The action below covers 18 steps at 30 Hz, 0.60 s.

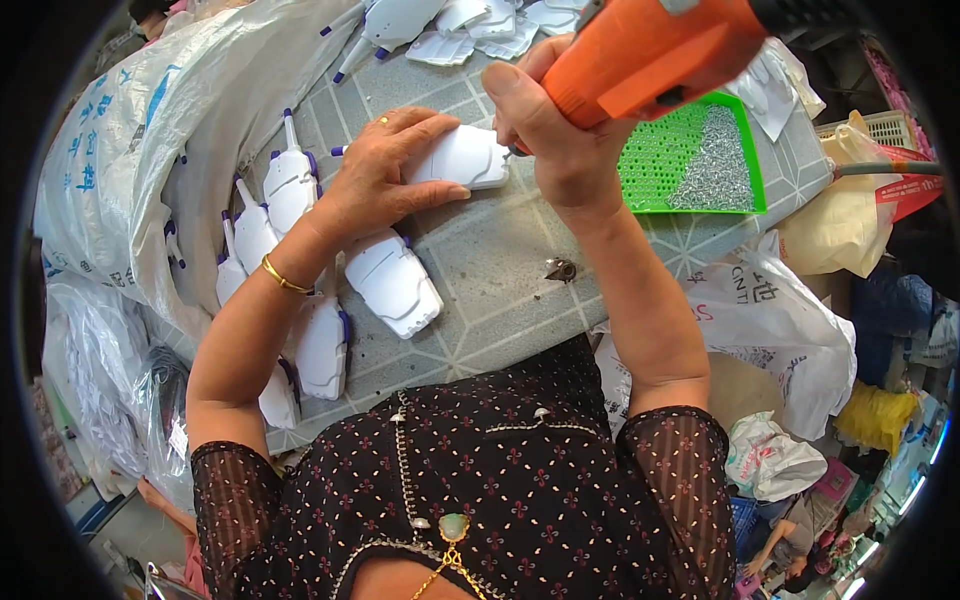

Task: Manually assembling plastic toy walkie-talkie components and securing the housing with screws using an electric screwdriver.

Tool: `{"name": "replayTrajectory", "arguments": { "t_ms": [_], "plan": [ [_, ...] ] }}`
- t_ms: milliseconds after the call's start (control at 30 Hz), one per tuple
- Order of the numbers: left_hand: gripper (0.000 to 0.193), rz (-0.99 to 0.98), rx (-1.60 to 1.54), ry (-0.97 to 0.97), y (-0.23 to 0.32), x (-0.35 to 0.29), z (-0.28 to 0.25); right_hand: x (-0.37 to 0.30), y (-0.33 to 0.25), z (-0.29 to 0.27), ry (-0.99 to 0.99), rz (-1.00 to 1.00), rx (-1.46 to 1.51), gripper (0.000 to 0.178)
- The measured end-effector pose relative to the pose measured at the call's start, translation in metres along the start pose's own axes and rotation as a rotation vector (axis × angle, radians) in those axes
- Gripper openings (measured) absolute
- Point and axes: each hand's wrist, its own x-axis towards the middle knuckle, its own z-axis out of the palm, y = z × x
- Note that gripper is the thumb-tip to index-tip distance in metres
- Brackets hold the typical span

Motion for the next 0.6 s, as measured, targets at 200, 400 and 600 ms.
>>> {"name": "replayTrajectory", "arguments": {
  "t_ms": [200,400,600],
  "plan": [
    [0.068,0.024,0.03,0.003,0.0,0.001,0.002,0.004,0.004,0.006,0.019,0.042,0.034,0.019],
    [0.068,0.112,0.079,0.046,0.001,0.004,0.004,0.009,0.005,0.012,0.028,0.021,0.113,0.016],
    [0.064,0.061,0.048,0.11,-0.018,0.007,-0.006,0.015,-0.017,0.002,0.017,0.049,0.119,0.012]
  ]
}}
